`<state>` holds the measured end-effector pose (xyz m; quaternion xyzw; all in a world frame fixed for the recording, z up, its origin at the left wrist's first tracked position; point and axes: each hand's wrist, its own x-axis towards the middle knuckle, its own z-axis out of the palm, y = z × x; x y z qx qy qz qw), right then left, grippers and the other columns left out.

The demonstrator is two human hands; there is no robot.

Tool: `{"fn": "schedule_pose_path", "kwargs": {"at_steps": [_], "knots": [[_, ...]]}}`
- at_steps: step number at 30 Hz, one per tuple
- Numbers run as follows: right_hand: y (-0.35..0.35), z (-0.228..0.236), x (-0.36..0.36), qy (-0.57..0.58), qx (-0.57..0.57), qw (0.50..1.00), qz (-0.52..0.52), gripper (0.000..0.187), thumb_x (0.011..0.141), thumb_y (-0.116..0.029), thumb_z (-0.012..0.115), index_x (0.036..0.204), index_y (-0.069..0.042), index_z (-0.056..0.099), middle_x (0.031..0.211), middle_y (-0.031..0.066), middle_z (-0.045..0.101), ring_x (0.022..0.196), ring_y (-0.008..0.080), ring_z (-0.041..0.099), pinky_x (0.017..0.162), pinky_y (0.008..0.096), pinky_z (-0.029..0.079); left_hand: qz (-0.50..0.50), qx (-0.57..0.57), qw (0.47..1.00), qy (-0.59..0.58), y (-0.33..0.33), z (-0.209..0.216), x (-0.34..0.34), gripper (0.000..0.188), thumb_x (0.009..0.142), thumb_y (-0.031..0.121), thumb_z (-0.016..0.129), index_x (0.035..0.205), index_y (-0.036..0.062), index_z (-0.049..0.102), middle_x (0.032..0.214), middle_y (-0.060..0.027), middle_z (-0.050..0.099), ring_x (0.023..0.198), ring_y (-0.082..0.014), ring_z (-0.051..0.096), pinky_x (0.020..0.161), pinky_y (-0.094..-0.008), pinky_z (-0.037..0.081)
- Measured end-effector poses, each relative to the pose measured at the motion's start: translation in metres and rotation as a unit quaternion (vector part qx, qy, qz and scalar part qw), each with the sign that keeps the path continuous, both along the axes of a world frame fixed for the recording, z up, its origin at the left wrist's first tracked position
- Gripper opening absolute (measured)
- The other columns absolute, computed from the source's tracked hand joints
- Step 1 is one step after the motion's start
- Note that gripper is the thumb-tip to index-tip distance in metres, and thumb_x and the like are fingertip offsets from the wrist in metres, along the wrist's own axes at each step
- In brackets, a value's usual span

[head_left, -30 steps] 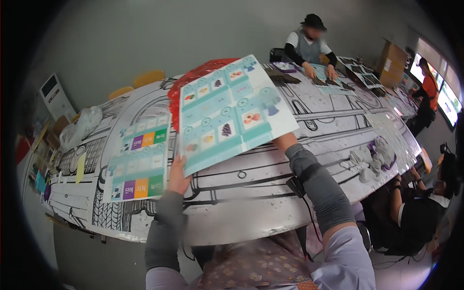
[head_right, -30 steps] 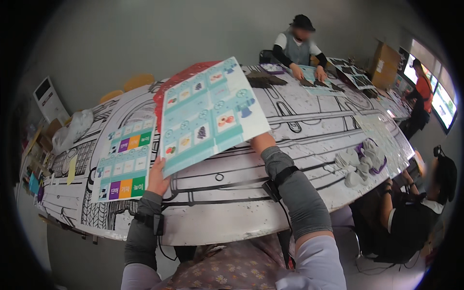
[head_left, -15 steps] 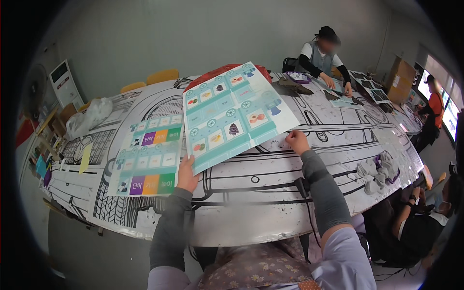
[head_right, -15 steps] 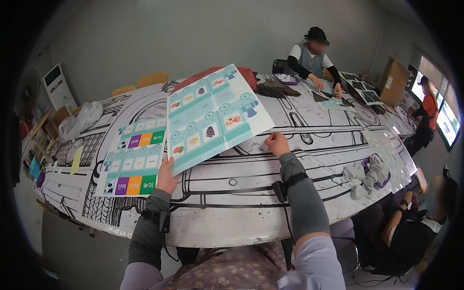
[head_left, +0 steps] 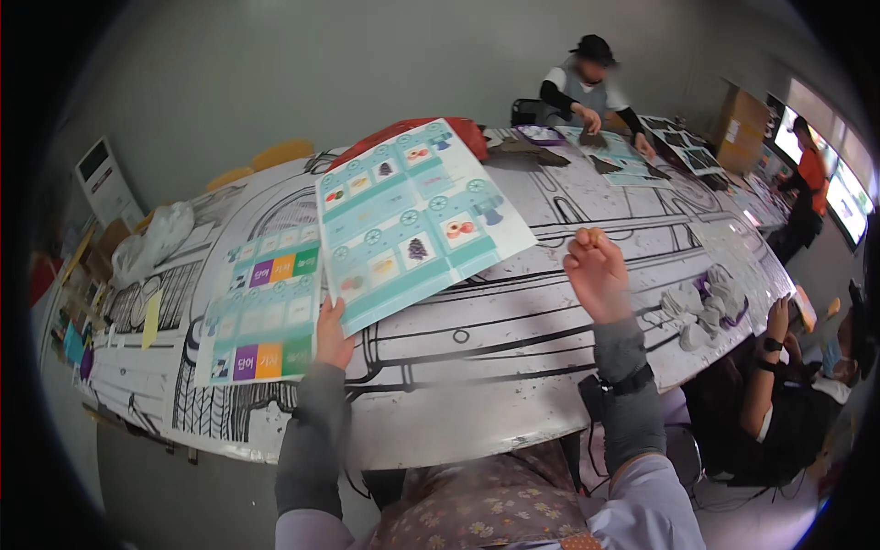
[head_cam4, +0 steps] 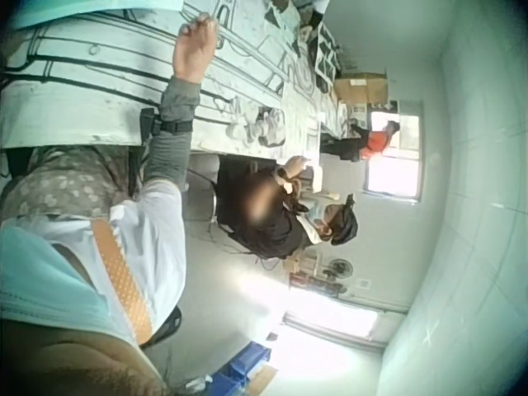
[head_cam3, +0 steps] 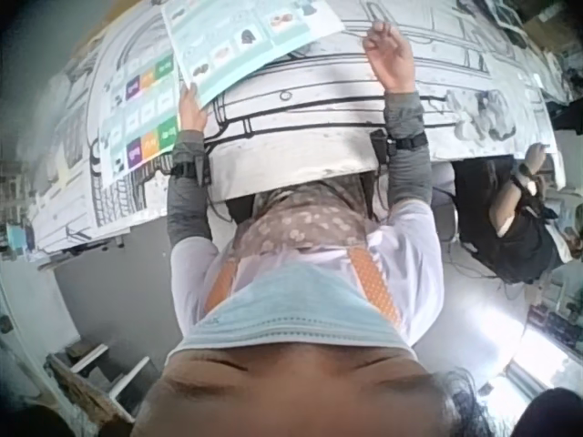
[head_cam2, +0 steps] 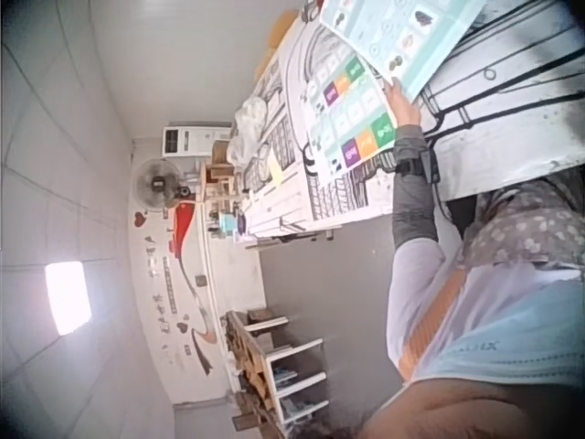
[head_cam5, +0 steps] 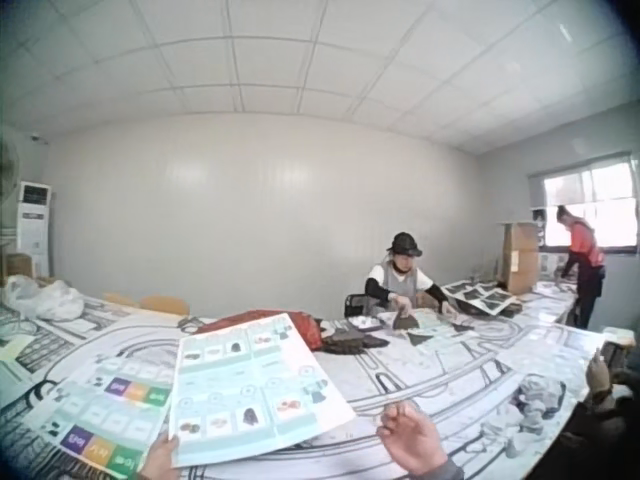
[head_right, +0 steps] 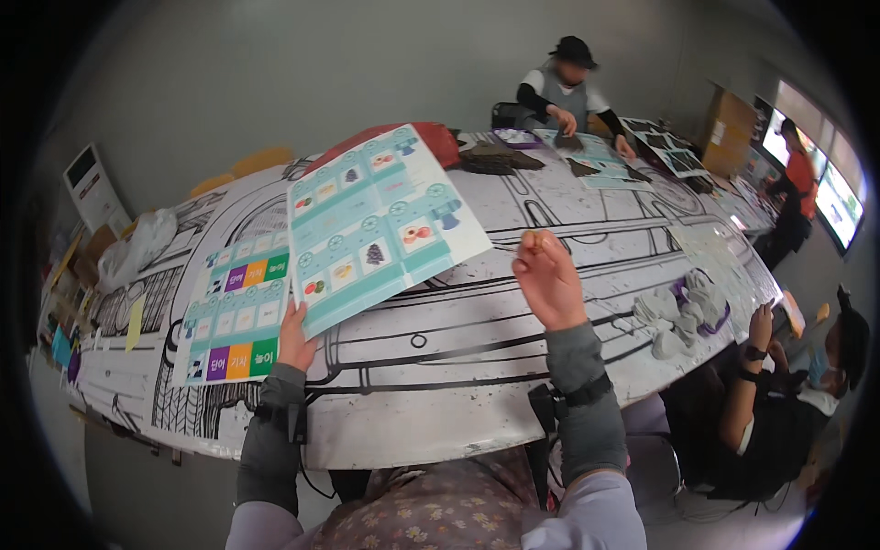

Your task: Inspecting and organizing printed material sheets or swatches on a large table in a manufacturing environment.

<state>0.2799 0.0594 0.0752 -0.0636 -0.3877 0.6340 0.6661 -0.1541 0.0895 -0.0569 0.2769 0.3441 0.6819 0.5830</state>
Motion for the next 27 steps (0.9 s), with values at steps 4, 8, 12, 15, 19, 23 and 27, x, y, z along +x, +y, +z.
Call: {"fn": "schedule_pose_path", "kwargs": {"at_steps": [4, 8, 12, 15, 19, 23, 27], "knots": [[-0.003, 0.0, -0.001, -0.112, -0.044, 0.985, -0.12, 0.014, 0.095, -0.019, 0.059, 0.106, -0.011, 0.06, 0.096, -0.0039, 0.057, 0.084, 0.0062, 0.049, 0.076, 0.026, 0.04, 0.08, 0.063, 0.925, 0.367, -0.007, -0.029, -0.021, 0.051, 0.094, 0.019, 0.056, 0.141, 0.0102, 0.039, 0.136, -0.0128, 0.047, 0.127, -0.0272, 0.045, 0.107, -0.0446, 0.036], [-0.019, 0.015, 0.008, -0.14, -0.02, 0.96, -0.24, 0.025, 0.095, -0.023, 0.059, 0.114, -0.007, 0.059, 0.099, -0.0048, 0.053, 0.087, 0.0065, 0.045, 0.078, 0.0234, 0.035, 0.002, -0.071, 0.995, 0.074, 0.001, -0.004, 0.005, 0.052, 0.093, 0.027, 0.062, 0.139, 0.0127, 0.042, 0.123, -0.0044, 0.057, 0.114, -0.018, 0.052, 0.099, -0.0405, 0.041], [-0.024, 0.043, -0.01, -0.119, 0.038, 0.927, -0.355, 0.028, 0.097, -0.023, 0.057, 0.113, -0.001, 0.056, 0.107, 0.0033, 0.055, 0.091, 0.0095, 0.047, 0.086, 0.0255, 0.037, -0.04, 0.013, 0.997, 0.059, -0.01, 0.019, 0.016, 0.049, 0.101, 0.019, 0.047, 0.147, 0.0092, 0.034, 0.134, -0.0067, 0.052, 0.121, -0.0143, 0.049, 0.099, -0.0301, 0.042], [-0.032, 0.073, -0.065, -0.083, 0.107, 0.913, -0.384, 0.021, 0.1, -0.017, 0.052, 0.108, 0.002, 0.055, 0.115, 0.0097, 0.057, 0.095, 0.0124, 0.05, 0.092, 0.0272, 0.04, -0.015, 0.025, 0.999, 0.045, -0.015, 0.014, 0.001, 0.05, 0.101, 0.017, 0.046, 0.149, 0.0109, 0.031, 0.139, -0.0087, 0.048, 0.125, -0.017, 0.048, 0.101, -0.0305, 0.041], [-0.026, 0.093, -0.119, -0.033, 0.218, 0.859, -0.462, 0.016, 0.099, -0.01, 0.053, 0.107, 0.004, 0.055, 0.109, 0.0118, 0.06, 0.097, 0.0147, 0.056, 0.09, 0.027, 0.046, -0.032, 0.062, 0.997, 0.026, -0.009, 0.008, 0.001, 0.052, 0.102, 0.012, 0.043, 0.151, 0.0111, 0.026, 0.142, -0.0091, 0.045, 0.126, -0.019, 0.047, 0.103, -0.0319, 0.04], [-0.032, 0.126, -0.176, 0.058, 0.301, 0.782, -0.542, 0.015, 0.096, -0.006, 0.056, 0.107, 0.005, 0.057, 0.103, 0.0132, 0.064, 0.096, 0.019, 0.062, 0.09, 0.03, 0.049, -0.036, 0.061, 0.997, 0.033, -0.008, 0.014, 0.006, 0.05, 0.101, 0.012, 0.043, 0.149, 0.0093, 0.029, 0.141, -0.0093, 0.045, 0.126, -0.0178, 0.046, 0.103, -0.0316, 0.039], [-0.025, 0.152, -0.216, 0.136, 0.322, 0.71, -0.612, 0.018, 0.095, -0.006, 0.057, 0.11, 0.004, 0.057, 0.102, 0.0149, 0.064, 0.092, 0.0216, 0.064, 0.085, 0.0321, 0.054, -0.011, 0.052, 0.996, 0.069, -0.01, 0.01, 0.001, 0.048, 0.101, 0.013, 0.044, 0.148, 0.0088, 0.031, 0.138, -0.0092, 0.049, 0.122, -0.0173, 0.049, 0.101, -0.0311, 0.041]]}}
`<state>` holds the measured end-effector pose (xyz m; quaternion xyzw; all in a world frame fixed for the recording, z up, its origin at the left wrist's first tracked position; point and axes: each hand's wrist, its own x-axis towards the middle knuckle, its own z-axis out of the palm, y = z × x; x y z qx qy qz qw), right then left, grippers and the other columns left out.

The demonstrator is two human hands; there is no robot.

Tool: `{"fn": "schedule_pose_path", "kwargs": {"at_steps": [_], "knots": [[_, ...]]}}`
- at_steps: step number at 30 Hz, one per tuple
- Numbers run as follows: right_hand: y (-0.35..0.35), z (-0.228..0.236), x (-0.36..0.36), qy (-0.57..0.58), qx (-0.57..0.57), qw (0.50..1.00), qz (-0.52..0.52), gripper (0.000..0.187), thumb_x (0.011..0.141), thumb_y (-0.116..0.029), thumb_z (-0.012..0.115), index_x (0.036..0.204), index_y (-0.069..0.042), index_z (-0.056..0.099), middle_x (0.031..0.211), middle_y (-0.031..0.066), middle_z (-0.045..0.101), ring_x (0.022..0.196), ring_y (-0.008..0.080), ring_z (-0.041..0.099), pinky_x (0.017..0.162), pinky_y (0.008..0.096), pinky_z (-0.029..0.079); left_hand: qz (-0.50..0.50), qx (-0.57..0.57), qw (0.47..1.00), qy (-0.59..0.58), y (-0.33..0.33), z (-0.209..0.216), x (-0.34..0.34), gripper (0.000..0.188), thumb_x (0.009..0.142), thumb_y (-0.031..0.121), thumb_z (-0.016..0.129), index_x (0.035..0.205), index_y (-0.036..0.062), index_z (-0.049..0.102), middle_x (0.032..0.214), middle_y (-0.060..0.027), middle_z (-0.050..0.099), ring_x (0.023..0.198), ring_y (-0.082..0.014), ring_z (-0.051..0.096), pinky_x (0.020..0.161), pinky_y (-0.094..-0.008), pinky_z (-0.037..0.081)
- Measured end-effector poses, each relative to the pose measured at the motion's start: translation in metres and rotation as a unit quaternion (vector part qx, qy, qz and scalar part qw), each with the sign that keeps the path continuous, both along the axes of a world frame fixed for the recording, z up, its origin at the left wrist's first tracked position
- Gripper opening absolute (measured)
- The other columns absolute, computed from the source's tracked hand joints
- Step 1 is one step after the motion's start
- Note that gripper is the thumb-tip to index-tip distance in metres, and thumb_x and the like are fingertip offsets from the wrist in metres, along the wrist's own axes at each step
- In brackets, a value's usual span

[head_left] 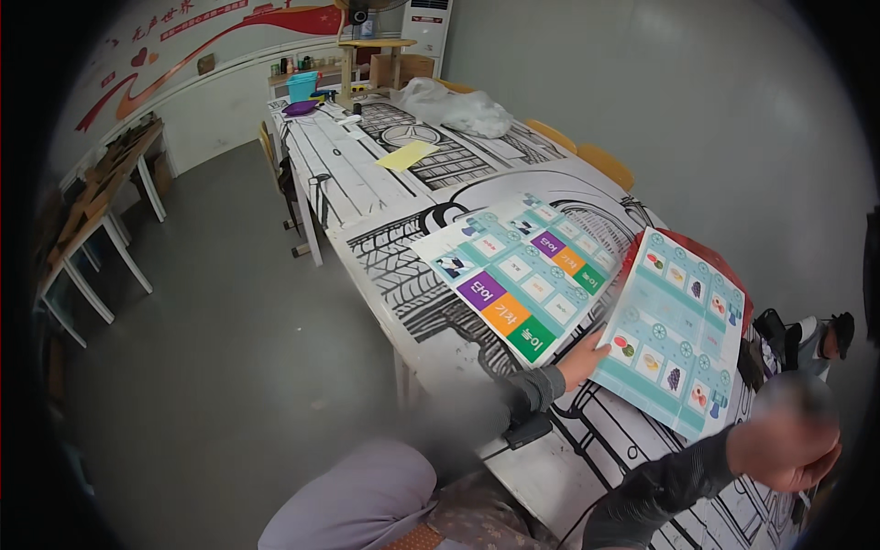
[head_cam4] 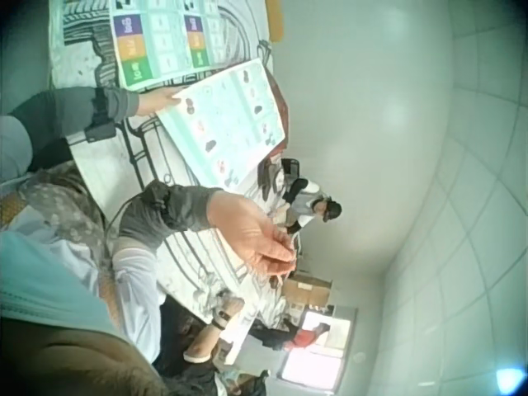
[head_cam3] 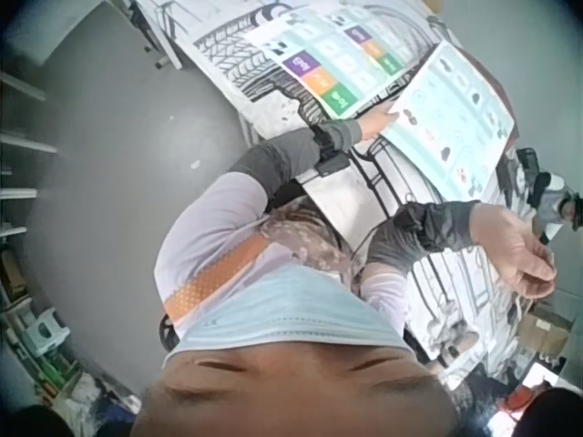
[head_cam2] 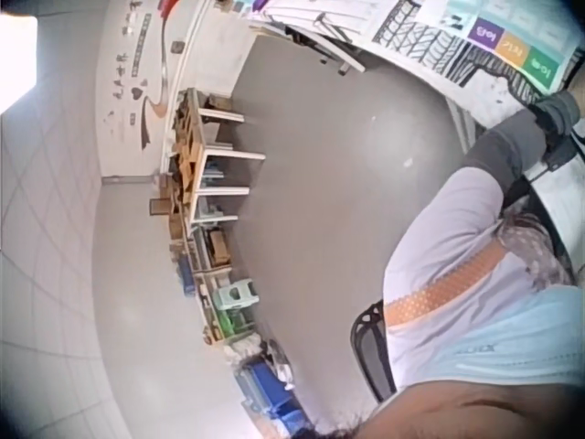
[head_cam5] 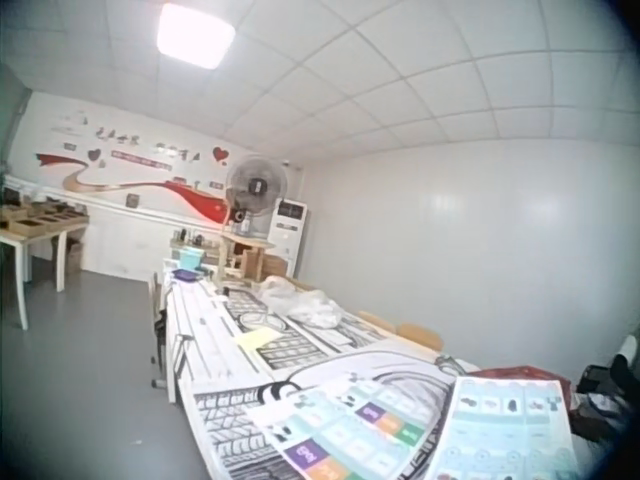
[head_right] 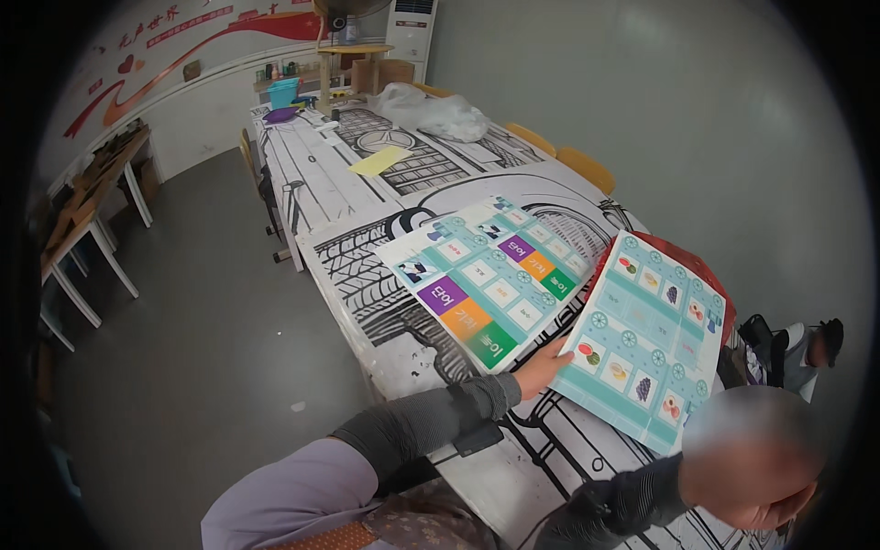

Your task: Inspecting and organizing printed material sheets or swatches on a large table in a manufacturing environment.

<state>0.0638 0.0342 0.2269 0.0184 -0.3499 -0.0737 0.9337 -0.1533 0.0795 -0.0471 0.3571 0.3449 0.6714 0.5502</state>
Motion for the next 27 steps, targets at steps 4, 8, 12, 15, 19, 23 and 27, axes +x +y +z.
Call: {"fn": "schedule_pose_path", "kwargs": {"at_steps": [4, 8, 12, 15, 19, 23, 27], "knots": [[0.012, 0.025, -0.104, -0.082, 0.003, 0.993, 0.089, 0.022, 0.092, -0.008, 0.06, 0.112, 0.002, 0.062, 0.108, 0.0157, 0.064, 0.095, 0.0235, 0.064, 0.084, 0.0293, 0.053, 0.016, 0.003, 1.0, -0.01, -0.001, -0.004, -0.002, 0.045, 0.1, 0.015, 0.046, 0.143, 0.0048, 0.038, 0.13, -0.0096, 0.054, 0.116, -0.0169, 0.053, 0.098, -0.0308, 0.043], [0.024, 0.044, -0.249, -0.533, -0.174, 0.819, 0.12, 0.026, 0.09, -0.015, 0.06, 0.112, -0.002, 0.065, 0.123, 0.0183, 0.057, 0.111, 0.0291, 0.057, 0.095, 0.0339, 0.046, 0.013, 0.012, 1.0, -0.009, 0.0, -0.006, 0.007, 0.045, 0.098, 0.016, 0.048, 0.14, 0.0022, 0.041, 0.127, -0.011, 0.056, 0.113, -0.0167, 0.054, 0.096, -0.031, 0.043], [0.014, 0.021, -0.28, -0.624, -0.149, 0.738, 0.208, 0.023, 0.091, -0.012, 0.058, 0.107, 0.001, 0.067, 0.114, 0.017, 0.064, 0.106, 0.0243, 0.061, 0.092, 0.0329, 0.047, 0.03, 0.015, 0.999, 0.016, -0.008, -0.01, -0.005, 0.045, 0.098, 0.016, 0.048, 0.139, 0.0017, 0.041, 0.126, -0.0123, 0.057, 0.112, -0.0171, 0.054, 0.095, -0.0309, 0.043], [0.024, -0.011, -0.255, -0.67, -0.176, 0.679, 0.242, 0.022, 0.091, -0.012, 0.057, 0.104, 0.002, 0.067, 0.102, 0.0154, 0.069, 0.097, 0.0238, 0.065, 0.086, 0.0318, 0.049, 0.031, 0.041, 0.998, 0.034, 0.001, -0.011, 0.006, 0.045, 0.097, 0.016, 0.048, 0.139, 0.0013, 0.041, 0.125, -0.0132, 0.057, 0.112, -0.0174, 0.054, 0.095, -0.0309, 0.043], [0.036, -0.05, -0.2, -0.726, -0.211, 0.621, 0.206, 0.02, 0.09, -0.013, 0.059, 0.103, 0.0, 0.068, 0.098, 0.0141, 0.07, 0.091, 0.0267, 0.066, 0.081, 0.0326, 0.05, 0.055, 0.019, 0.991, 0.12, 0.002, -0.01, -0.003, 0.051, 0.098, 0.015, 0.049, 0.144, 0.0002, 0.034, 0.142, -0.0147, 0.044, 0.131, -0.0221, 0.042, 0.108, -0.033, 0.032], [0.031, -0.074, -0.114, -0.743, -0.272, 0.582, 0.187, 0.017, 0.089, -0.008, 0.061, 0.101, 0.001, 0.068, 0.095, 0.0143, 0.07, 0.088, 0.0258, 0.067, 0.079, 0.0323, 0.05, 0.092, -0.024, 0.986, 0.136, -0.006, -0.003, -0.003, 0.052, 0.098, 0.016, 0.05, 0.145, 0.0024, 0.033, 0.136, -0.0147, 0.048, 0.122, -0.0202, 0.047, 0.102, -0.0315, 0.037], [0.023, -0.104, -0.011, -0.743, -0.375, 0.535, 0.142, 0.015, 0.088, -0.007, 0.062, 0.1, 0.001, 0.068, 0.093, 0.0136, 0.07, 0.087, 0.023, 0.067, 0.077, 0.0316, 0.05, 0.093, 0.025, 0.985, 0.14, 0.007, -0.015, 0.003, 0.045, 0.099, 0.009, 0.047, 0.141, 0.0038, 0.036, 0.13, -0.0143, 0.051, 0.118, -0.0184, 0.049, 0.098, -0.0308, 0.041]]}}
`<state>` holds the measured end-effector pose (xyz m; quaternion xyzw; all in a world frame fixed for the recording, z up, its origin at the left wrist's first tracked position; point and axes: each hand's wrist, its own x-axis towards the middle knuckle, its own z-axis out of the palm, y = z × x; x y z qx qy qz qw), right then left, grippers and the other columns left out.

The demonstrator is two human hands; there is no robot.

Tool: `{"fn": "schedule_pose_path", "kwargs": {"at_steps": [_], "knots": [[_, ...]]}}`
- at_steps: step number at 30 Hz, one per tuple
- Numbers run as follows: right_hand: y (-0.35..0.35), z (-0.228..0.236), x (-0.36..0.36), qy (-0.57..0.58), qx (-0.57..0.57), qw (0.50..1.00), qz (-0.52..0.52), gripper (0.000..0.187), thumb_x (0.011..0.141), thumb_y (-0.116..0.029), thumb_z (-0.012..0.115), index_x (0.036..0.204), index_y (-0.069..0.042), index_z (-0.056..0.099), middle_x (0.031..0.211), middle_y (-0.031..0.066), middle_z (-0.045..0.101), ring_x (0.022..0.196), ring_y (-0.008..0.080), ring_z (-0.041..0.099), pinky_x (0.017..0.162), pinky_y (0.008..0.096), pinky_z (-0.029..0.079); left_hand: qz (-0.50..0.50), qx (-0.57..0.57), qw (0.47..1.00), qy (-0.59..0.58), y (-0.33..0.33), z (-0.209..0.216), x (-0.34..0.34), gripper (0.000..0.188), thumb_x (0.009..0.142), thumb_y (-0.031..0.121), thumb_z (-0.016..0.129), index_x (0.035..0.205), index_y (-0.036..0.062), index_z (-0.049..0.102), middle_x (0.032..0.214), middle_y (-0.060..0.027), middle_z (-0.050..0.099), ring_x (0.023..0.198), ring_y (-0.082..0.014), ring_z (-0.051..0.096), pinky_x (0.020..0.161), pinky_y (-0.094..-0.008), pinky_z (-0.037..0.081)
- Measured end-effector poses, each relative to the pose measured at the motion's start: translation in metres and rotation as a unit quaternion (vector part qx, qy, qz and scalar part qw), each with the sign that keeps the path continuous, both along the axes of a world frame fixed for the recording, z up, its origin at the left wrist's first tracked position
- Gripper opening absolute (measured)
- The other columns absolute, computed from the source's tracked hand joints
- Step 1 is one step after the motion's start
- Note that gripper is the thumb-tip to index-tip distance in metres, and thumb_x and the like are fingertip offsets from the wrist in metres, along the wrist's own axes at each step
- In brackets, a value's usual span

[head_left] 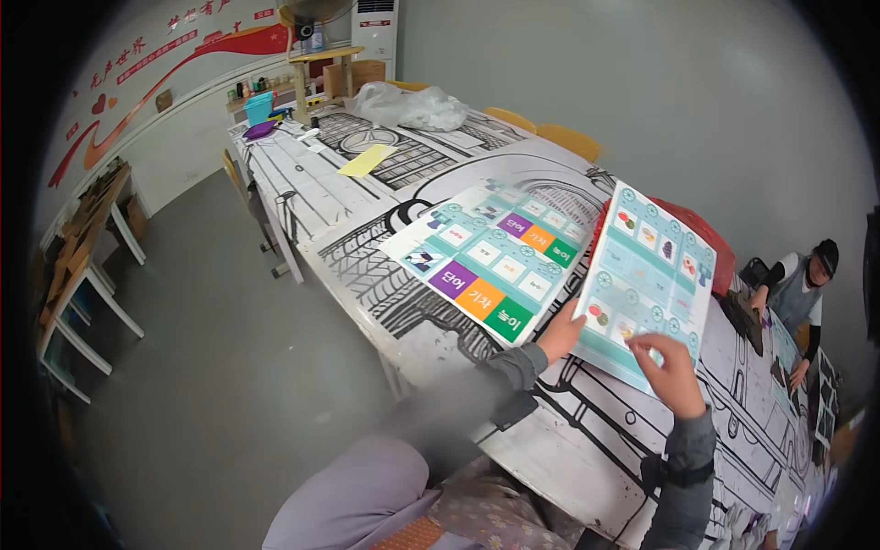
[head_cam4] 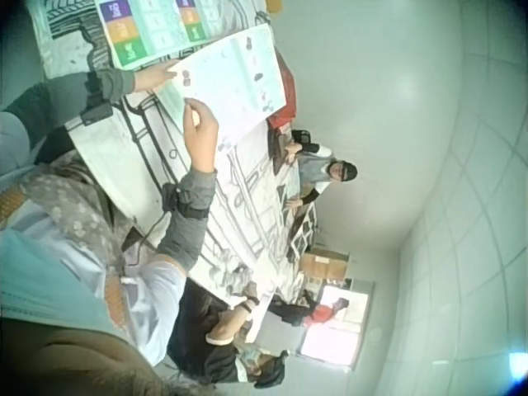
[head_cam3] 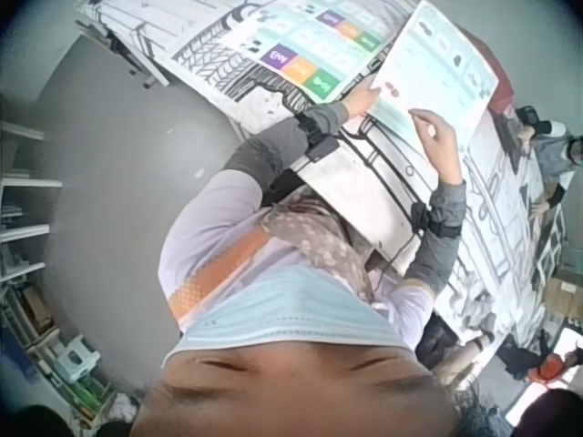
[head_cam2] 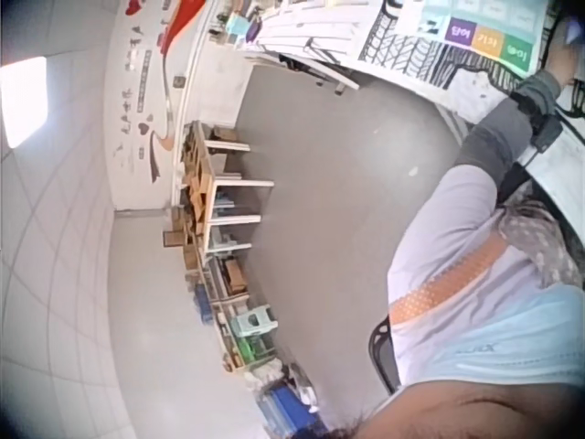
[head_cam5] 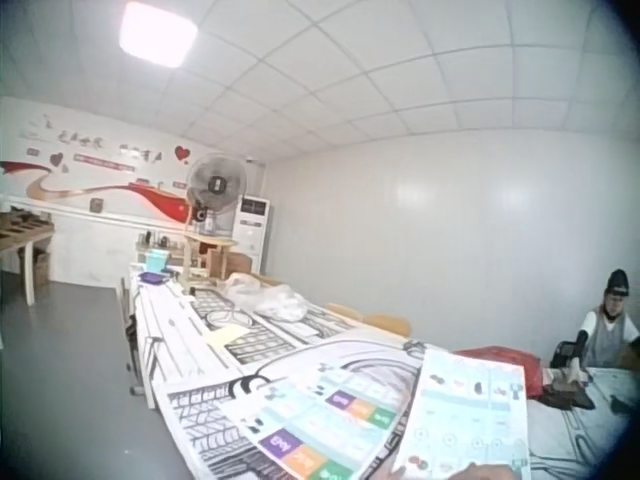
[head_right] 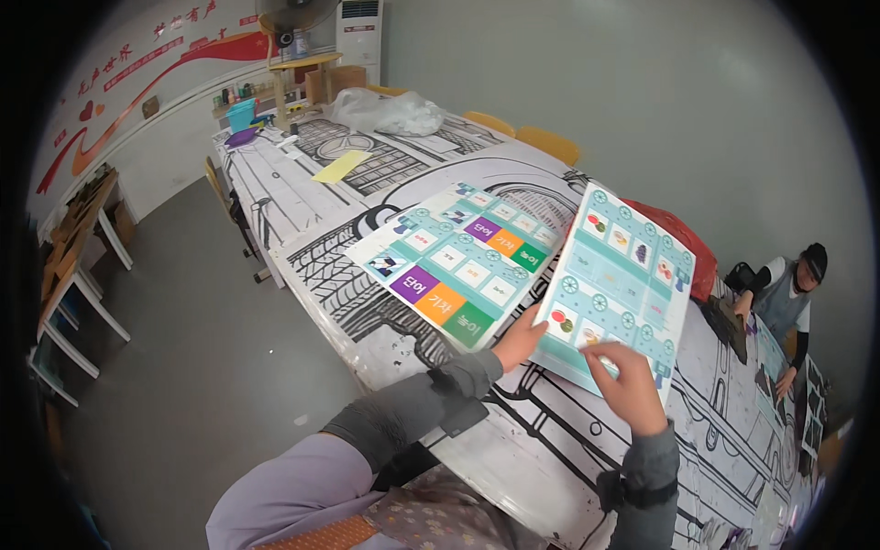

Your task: Inspecting and organizing printed material sheets or swatches on a large table in a manufacturing environment.

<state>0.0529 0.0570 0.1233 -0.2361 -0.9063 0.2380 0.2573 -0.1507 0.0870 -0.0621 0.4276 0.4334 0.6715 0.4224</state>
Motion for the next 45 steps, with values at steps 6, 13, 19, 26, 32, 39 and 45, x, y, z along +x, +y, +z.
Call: {"fn": "schedule_pose_path", "kwargs": {"at_steps": [6, 13, 19, 26, 32, 39, 45], "knots": [[0.007, -0.081, 0.146, 0.036, -0.183, 0.971, -0.146, 0.016, 0.091, -0.009, 0.063, 0.1, 0.003, 0.068, 0.092, 0.0096, 0.071, 0.086, 0.0148, 0.065, 0.076, 0.0288, 0.051, 0.024, -0.017, 0.999, 0.028, 0.011, -0.014, 0.006, 0.052, 0.097, 0.014, 0.052, 0.142, -0.0018, 0.032, 0.129, -0.0175, 0.052, 0.118, -0.0218, 0.05, 0.101, -0.0331, 0.041], [0.043, -0.167, 0.2, 0.223, -0.303, 0.911, -0.172, 0.02, 0.095, -0.012, 0.059, 0.11, 0.002, 0.062, 0.097, 0.0057, 0.067, 0.087, 0.0115, 0.063, 0.078, 0.0252, 0.052, 0.063, -0.039, 0.994, 0.079, 0.016, -0.039, -0.028, 0.055, 0.097, 0.02, 0.054, 0.141, -0.0075, 0.035, 0.136, -0.0207, 0.047, 0.124, -0.0244, 0.045, 0.103, -0.0336, 0.037], [0.041, -0.179, 0.217, 0.286, -0.366, 0.855, -0.229, 0.031, 0.092, -0.015, 0.061, 0.117, 0.003, 0.057, 0.096, 0.0069, 0.066, 0.087, 0.0123, 0.063, 0.079, 0.0241, 0.05, -0.04, -0.027, 0.997, 0.062, 0.008, -0.013, -0.008, 0.05, 0.098, 0.013, 0.048, 0.144, -0.0014, 0.033, 0.137, -0.0176, 0.047, 0.122, -0.0229, 0.047, 0.104, -0.0346, 0.037], [0.044, -0.177, 0.23, 0.242, -0.386, 0.826, -0.33, 0.029, 0.091, -0.027, 0.063, 0.083, -0.005, 0.046, 0.07, 0.0041, 0.057, 0.067, 0.0105, 0.054, 0.059, 0.0263, 0.043, -0.066, -0.055, 0.996, -0.01, 0.002, 0.008, 0.013, 0.046, 0.1, 0.011, 0.047, 0.143, 0.0017, 0.037, 0.136, -0.0104, 0.048, 0.117, -0.0189, 0.052, 0.095, -0.0318, 0.046], [0.052, -0.199, 0.233, 0.225, -0.202, 0.833, -0.464, 0.03, 0.087, -0.028, 0.066, 0.091, -0.003, 0.05, 0.074, 0.0052, 0.056, 0.068, 0.0182, 0.055, 0.065, 0.0324, 0.047, -0.04, -0.083, 0.996, -0.015, -0.001, 0.009, 0.014, 0.047, 0.099, 0.009, 0.047, 0.145, 0.0028, 0.035, 0.134, -0.0104, 0.051, 0.117, -0.0198, 0.053, 0.096, -0.0333, 0.046], [0.055, -0.201, 0.233, 0.246, -0.259, 0.831, -0.427, 0.027, 0.087, -0.022, 0.063, 0.104, -0.001, 0.057, 0.079, 0.0065, 0.062, 0.074, 0.0175, 0.062, 0.069, 0.0303, 0.049, -0.064, -0.072, 0.995, -0.008, 0.0, 0.003, 0.01, 0.055, 0.098, 0.013, 0.052, 0.146, -0.0016, 0.029, 0.136, -0.0124, 0.051, 0.12, -0.02, 0.051, 0.1, -0.033, 0.043], [0.054, -0.203, 0.236, 0.229, -0.245, 0.854, -0.398, 0.02, 0.089, -0.02, 0.06, 0.095, -0.001, 0.062, 0.076, 0.0054, 0.065, 0.071, 0.0154, 0.063, 0.067, 0.0288, 0.049, -0.057, -0.074, 0.995, 0.03, -0.001, 0.006, 0.015, 0.048, 0.099, 0.012, 0.049, 0.142, -0.0016, 0.035, 0.135, -0.0118, 0.051, 0.117, -0.0195, 0.052, 0.098, -0.0312, 0.042]]}}
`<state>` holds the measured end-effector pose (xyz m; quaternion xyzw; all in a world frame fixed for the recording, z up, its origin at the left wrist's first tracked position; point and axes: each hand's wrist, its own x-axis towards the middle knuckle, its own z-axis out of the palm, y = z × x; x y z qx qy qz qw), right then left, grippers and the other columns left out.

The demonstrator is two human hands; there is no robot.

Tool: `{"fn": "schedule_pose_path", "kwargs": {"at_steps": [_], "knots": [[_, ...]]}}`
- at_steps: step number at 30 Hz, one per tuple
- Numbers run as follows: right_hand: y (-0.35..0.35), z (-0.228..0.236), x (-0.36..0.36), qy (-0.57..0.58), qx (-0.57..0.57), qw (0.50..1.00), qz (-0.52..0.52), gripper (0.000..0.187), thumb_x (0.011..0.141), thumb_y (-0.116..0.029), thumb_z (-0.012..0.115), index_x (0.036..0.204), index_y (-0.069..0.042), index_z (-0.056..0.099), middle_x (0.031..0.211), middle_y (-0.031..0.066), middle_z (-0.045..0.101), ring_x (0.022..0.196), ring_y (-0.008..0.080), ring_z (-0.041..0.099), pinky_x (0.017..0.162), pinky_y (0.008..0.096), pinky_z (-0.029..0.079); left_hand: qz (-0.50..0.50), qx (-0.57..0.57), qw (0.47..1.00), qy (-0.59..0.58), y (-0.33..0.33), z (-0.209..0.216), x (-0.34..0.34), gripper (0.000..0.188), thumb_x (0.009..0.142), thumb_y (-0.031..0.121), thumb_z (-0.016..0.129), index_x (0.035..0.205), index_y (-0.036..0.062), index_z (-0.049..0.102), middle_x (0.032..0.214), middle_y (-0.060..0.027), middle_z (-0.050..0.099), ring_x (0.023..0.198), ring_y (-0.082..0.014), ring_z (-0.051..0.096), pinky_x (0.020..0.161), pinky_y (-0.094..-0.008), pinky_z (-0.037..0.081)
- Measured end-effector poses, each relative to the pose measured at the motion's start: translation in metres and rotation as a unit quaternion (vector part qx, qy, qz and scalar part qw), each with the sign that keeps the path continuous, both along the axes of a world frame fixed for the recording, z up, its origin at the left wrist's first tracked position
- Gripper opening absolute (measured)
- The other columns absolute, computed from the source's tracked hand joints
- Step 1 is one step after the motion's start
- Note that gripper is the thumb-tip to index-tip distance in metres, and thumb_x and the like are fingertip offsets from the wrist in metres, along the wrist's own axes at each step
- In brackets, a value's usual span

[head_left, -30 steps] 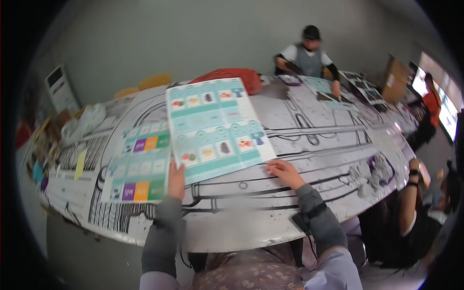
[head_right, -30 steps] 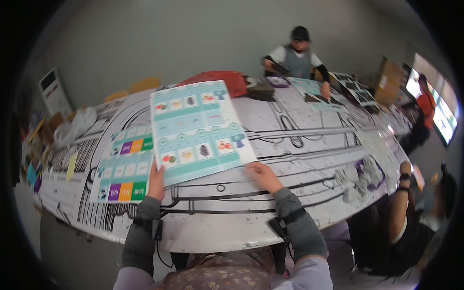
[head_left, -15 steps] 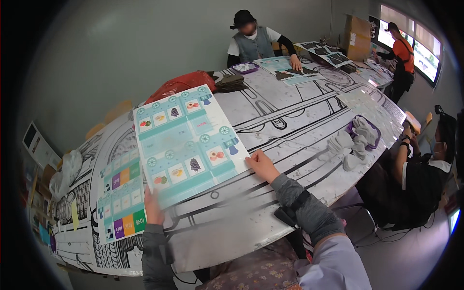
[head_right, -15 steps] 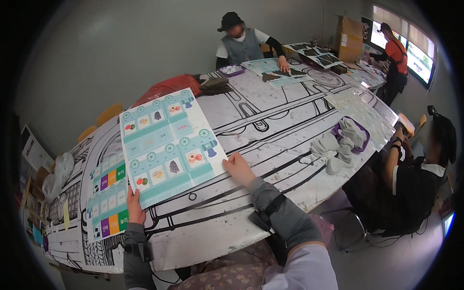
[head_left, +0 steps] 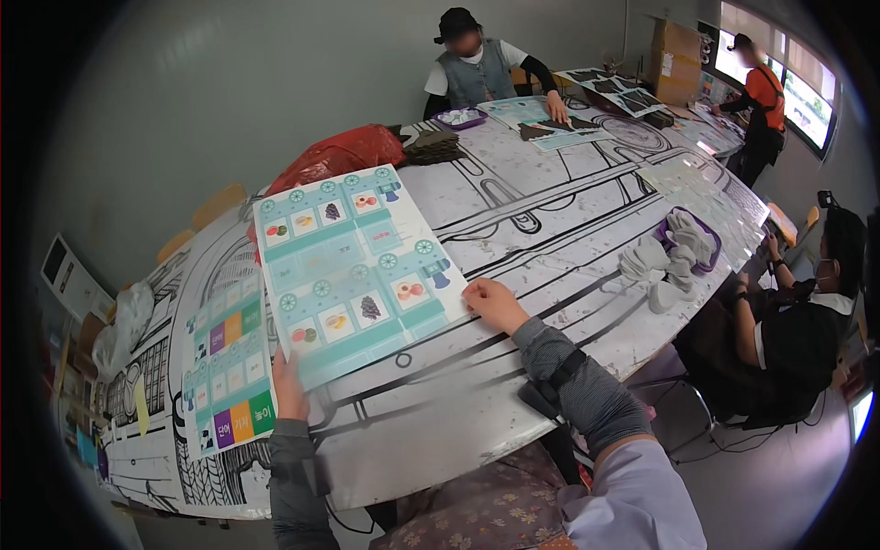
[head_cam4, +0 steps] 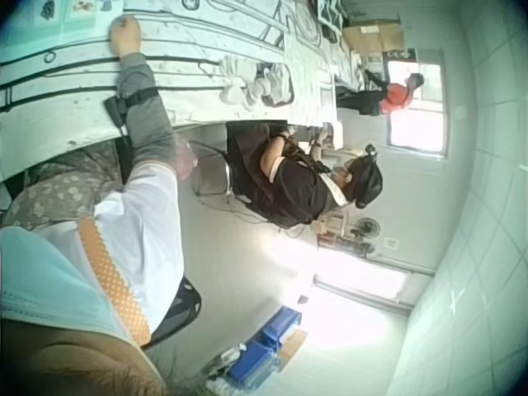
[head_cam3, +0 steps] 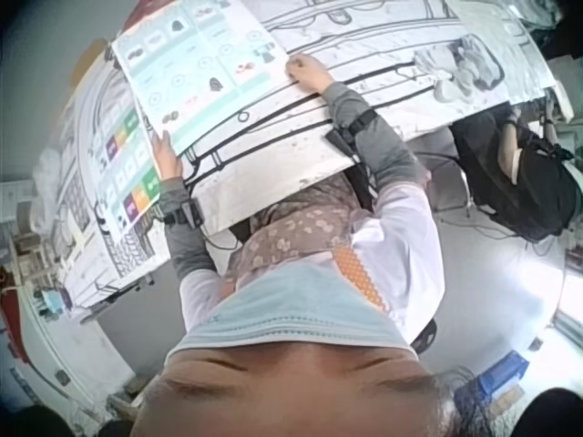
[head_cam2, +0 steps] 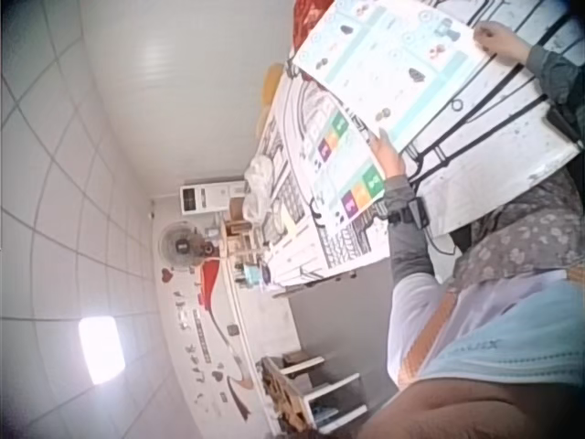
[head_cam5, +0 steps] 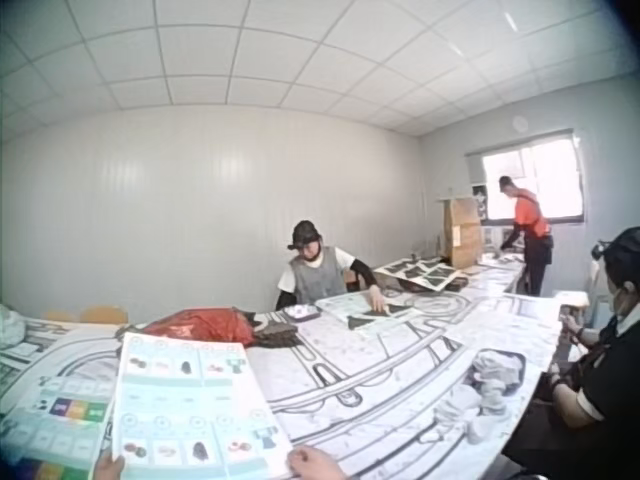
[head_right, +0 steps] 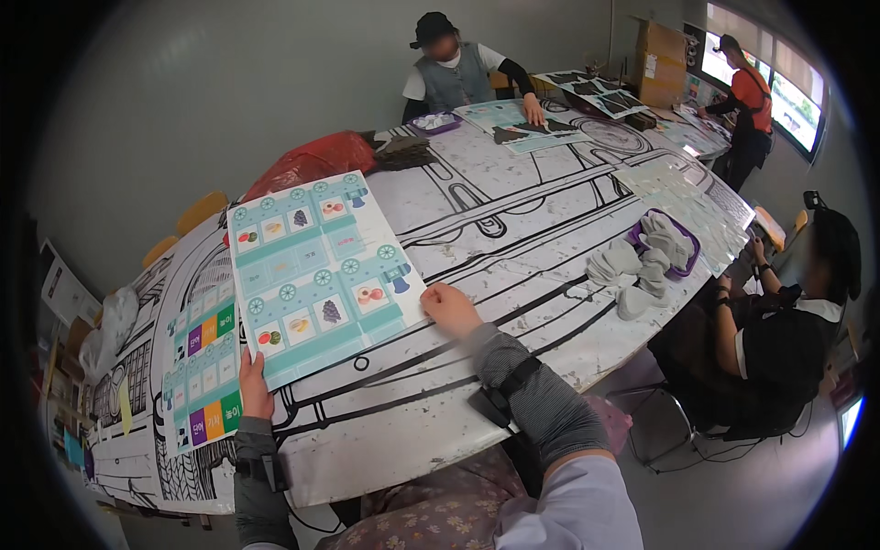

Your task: Inspecting and organizing printed material sheets or swatches on a large table in a manufacturing environment.

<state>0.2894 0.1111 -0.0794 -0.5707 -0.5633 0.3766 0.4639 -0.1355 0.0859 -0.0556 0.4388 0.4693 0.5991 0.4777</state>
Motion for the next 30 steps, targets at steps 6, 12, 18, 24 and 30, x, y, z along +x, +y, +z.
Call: {"fn": "schedule_pose_path", "kwargs": {"at_steps": [6, 12, 18, 24, 30], "knots": [[-0.002, 0.004, 0.0, -0.021, -0.006, 0.999, 0.024, 0.019, 0.088, -0.02, 0.061, 0.09, -0.002, 0.064, 0.074, 0.0045, 0.065, 0.069, 0.0144, 0.061, 0.066, 0.0288, 0.048, 0.019, -0.007, 1.0, -0.008, -0.002, 0.004, 0.003, 0.041, 0.099, 0.011, 0.048, 0.137, 0.0, 0.043, 0.128, -0.0101, 0.056, 0.111, -0.0189, 0.056, 0.093, -0.0304, 0.045], [0.002, -0.001, 0.002, -0.048, 0.001, 0.998, 0.033, 0.022, 0.088, -0.025, 0.061, 0.086, -0.003, 0.064, 0.072, 0.0058, 0.064, 0.067, 0.0183, 0.059, 0.065, 0.0319, 0.047, 0.012, -0.022, 0.999, -0.031, -0.005, 0.009, 0.007, 0.043, 0.097, 0.011, 0.05, 0.138, 0.001, 0.042, 0.127, -0.0106, 0.057, 0.111, -0.0194, 0.056, 0.092, -0.0323, 0.047], [0.002, -0.004, 0.001, -0.048, 0.01, 0.998, 0.033, 0.022, 0.088, -0.025, 0.061, 0.084, -0.003, 0.063, 0.071, 0.0067, 0.064, 0.065, 0.0197, 0.059, 0.064, 0.0329, 0.047, -0.007, -0.018, 1.0, -0.023, -0.004, 0.007, 0.004, 0.045, 0.095, 0.01, 0.054, 0.138, 0.0018, 0.042, 0.126, -0.0108, 0.057, 0.111, -0.0191, 0.056, 0.091, -0.0322, 0.048], [0.004, -0.004, 0.0, -0.045, 0.009, 0.998, 0.039, 0.022, 0.087, -0.025, 0.062, 0.083, -0.003, 0.063, 0.071, 0.0069, 0.063, 0.065, 0.0196, 0.058, 0.064, 0.0335, 0.046, -0.01, -0.014, 1.0, -0.017, 0.0, 0.0, -0.003, 0.044, 0.095, 0.009, 0.055, 0.137, 0.0018, 0.043, 0.127, -0.0097, 0.056, 0.111, -0.0189, 0.056, 0.091, -0.0319, 0.047], [0.001, -0.001, 0.001, -0.062, 0.011, 0.998, 0.032, 0.022, 0.086, -0.025, 0.062, 0.084, -0.003, 0.063, 0.071, 0.0069, 0.062, 0.065, 0.0193, 0.058, 0.063, 0.0333, 0.045, -0.017, -0.005, 1.0, -0.018, 0.0, 0.0, -0.001, 0.045, 0.094, 0.009, 0.055, 0.137, 0.0014, 0.044, 0.128, -0.0102, 0.055, 0.112, -0.0198, 0.055, 0.093, -0.0324, 0.046]]}}
